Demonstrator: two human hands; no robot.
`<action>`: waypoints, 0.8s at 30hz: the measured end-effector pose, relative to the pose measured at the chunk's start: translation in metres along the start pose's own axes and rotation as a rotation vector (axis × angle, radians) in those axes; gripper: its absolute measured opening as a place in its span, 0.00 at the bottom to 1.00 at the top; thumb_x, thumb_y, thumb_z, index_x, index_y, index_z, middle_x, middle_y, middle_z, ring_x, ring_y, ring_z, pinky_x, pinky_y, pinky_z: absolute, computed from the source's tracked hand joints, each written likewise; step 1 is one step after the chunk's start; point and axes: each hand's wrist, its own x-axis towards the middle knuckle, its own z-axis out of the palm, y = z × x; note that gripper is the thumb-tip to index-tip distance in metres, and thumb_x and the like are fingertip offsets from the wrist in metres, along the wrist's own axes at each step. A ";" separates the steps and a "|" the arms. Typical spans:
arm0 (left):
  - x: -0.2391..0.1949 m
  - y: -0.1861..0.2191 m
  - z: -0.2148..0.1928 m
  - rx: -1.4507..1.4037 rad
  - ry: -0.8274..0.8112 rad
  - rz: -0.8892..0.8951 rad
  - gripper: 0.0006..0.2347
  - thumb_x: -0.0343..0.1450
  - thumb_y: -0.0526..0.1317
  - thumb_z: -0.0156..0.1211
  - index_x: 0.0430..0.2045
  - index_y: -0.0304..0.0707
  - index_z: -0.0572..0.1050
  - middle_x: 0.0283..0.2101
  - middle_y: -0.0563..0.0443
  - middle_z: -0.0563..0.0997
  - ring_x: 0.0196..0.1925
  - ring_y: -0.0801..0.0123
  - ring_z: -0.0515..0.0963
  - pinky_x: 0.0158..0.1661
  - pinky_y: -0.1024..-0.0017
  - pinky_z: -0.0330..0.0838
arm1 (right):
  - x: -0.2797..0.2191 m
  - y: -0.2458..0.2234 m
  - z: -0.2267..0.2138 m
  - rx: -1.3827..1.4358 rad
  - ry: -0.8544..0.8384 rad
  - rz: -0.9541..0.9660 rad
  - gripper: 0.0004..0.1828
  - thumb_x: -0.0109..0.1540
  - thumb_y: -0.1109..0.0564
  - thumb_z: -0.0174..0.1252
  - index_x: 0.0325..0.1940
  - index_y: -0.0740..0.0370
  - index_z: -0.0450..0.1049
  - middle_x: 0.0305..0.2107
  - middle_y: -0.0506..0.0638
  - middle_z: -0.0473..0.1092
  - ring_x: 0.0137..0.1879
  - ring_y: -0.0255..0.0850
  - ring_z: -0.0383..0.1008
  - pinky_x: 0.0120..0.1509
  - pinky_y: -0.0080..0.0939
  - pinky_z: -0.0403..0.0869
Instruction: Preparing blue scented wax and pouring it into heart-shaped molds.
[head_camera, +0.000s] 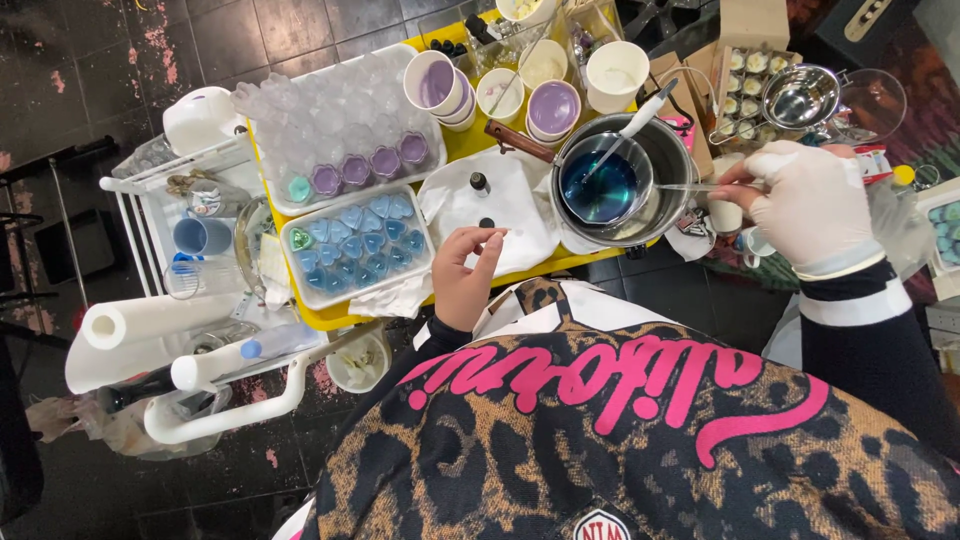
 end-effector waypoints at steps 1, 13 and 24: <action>0.000 0.000 0.000 -0.001 0.001 0.001 0.06 0.74 0.36 0.63 0.40 0.35 0.83 0.39 0.52 0.80 0.39 0.74 0.74 0.42 0.76 0.70 | -0.001 0.003 0.000 -0.001 0.001 -0.001 0.13 0.58 0.45 0.71 0.36 0.55 0.84 0.26 0.49 0.74 0.35 0.45 0.76 0.46 0.47 0.69; -0.005 -0.008 -0.003 -0.019 0.073 0.002 0.06 0.74 0.36 0.63 0.39 0.33 0.82 0.39 0.52 0.81 0.38 0.74 0.73 0.43 0.76 0.70 | 0.018 -0.015 0.010 1.164 -0.283 0.351 0.14 0.70 0.54 0.56 0.52 0.66 0.79 0.27 0.42 0.69 0.30 0.30 0.65 0.34 0.31 0.64; -0.023 -0.014 -0.024 0.028 0.174 -0.032 0.07 0.74 0.38 0.62 0.39 0.32 0.82 0.38 0.51 0.81 0.38 0.73 0.74 0.43 0.76 0.69 | 0.092 -0.057 -0.001 1.207 -0.431 0.104 0.11 0.69 0.56 0.53 0.51 0.66 0.72 0.35 0.45 0.71 0.42 0.31 0.71 0.50 0.31 0.69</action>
